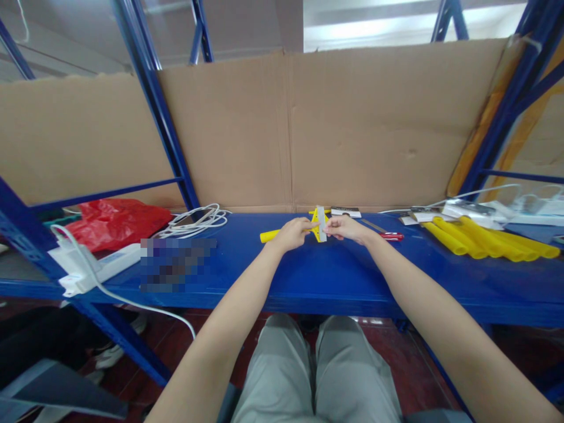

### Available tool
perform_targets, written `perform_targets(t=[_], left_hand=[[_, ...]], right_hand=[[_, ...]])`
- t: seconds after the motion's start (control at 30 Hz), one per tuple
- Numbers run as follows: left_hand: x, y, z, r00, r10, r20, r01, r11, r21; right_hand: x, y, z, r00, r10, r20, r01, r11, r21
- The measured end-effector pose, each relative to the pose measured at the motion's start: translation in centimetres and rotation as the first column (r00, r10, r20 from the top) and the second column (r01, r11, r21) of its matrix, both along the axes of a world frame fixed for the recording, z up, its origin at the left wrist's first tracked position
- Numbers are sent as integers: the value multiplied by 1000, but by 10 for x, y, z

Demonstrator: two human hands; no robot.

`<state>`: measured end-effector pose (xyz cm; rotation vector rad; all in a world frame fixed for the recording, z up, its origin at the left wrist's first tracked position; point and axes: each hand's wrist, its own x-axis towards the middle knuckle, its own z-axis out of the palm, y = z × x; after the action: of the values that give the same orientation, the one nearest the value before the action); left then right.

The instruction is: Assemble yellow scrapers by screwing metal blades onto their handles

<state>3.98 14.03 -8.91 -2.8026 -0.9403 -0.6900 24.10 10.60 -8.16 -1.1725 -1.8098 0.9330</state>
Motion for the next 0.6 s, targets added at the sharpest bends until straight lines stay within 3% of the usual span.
perform_targets(t=[0.27,0.4,0.6], left_hand=[[1,-3,-1,996,-17,-84,10,996,-83],[3,-4,-1,994,-50,-92,40,994,-106],[5,-6,0,993,-88,-81,79,990,-114]], right_hand=[[2,1,4,996,-58,63,65,991,-119],[1,1,6,991,-135,6,135,985,-108],[2,2,2,991,-128,38,131,988,-86]])
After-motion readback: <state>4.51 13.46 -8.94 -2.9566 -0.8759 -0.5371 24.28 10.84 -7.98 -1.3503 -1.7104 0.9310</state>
